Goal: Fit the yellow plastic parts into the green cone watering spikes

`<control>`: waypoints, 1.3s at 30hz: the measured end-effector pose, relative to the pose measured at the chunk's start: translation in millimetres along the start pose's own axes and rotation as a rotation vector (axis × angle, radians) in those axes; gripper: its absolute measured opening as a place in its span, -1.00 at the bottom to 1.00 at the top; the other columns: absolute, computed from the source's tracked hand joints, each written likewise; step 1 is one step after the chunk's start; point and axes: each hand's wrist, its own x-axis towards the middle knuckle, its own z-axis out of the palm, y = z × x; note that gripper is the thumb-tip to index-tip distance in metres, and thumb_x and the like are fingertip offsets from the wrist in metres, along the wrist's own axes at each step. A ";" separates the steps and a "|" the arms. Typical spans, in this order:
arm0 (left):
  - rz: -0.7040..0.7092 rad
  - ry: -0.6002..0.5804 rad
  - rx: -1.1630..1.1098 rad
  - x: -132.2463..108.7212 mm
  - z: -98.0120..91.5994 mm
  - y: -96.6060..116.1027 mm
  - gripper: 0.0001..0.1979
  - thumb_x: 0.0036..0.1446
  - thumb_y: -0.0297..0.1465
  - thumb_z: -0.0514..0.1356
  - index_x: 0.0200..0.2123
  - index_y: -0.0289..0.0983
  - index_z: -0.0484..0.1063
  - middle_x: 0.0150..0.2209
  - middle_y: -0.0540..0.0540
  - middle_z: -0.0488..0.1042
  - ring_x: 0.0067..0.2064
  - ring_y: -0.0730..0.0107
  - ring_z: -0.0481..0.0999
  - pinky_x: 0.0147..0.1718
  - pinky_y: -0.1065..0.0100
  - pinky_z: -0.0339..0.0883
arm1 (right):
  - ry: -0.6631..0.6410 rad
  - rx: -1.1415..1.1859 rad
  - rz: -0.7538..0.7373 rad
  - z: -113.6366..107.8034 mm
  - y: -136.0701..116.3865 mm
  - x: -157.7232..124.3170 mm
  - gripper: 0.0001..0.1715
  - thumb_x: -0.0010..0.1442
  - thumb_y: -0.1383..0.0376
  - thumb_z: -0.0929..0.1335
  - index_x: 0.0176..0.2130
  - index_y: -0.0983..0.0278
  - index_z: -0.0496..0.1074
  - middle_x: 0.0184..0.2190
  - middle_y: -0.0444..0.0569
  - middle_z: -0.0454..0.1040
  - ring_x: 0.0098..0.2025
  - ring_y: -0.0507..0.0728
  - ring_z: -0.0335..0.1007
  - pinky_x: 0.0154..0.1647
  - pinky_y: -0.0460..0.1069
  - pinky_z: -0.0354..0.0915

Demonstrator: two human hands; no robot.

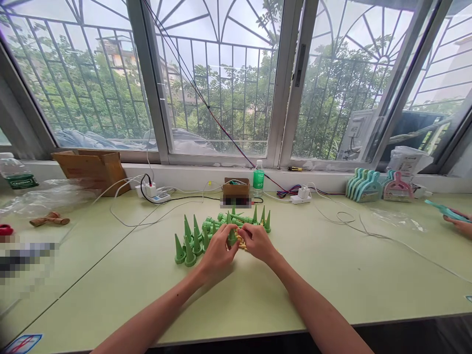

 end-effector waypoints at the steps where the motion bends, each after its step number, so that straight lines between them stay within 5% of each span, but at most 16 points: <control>1: 0.003 -0.003 -0.001 0.0 -0.2 0.2 -0.72 0.13 -0.48 0.11 -0.05 -0.23 0.33 -0.14 -0.10 0.39 -0.43 0.44 0.37 -0.35 0.31 0.30 | 0.003 -0.005 0.000 -0.1 -0.2 0.0 -0.50 0.34 0.07 0.20 -0.56 0.25 0.14 -0.64 -0.20 0.13 -0.57 -0.01 -0.01 -0.54 -0.07 -0.06; 39: 0.015 -0.016 -0.020 -0.9 1.5 0.0 -0.71 0.16 -0.48 0.13 -0.03 -0.20 0.32 -0.14 -0.07 0.37 -0.43 0.46 0.40 -0.32 0.31 0.34 | 0.035 -0.088 -0.023 1.0 1.9 0.5 -0.45 0.37 0.09 0.16 -0.59 0.25 0.13 -0.68 -0.19 0.11 -0.60 0.00 -0.04 -0.54 -0.05 -0.08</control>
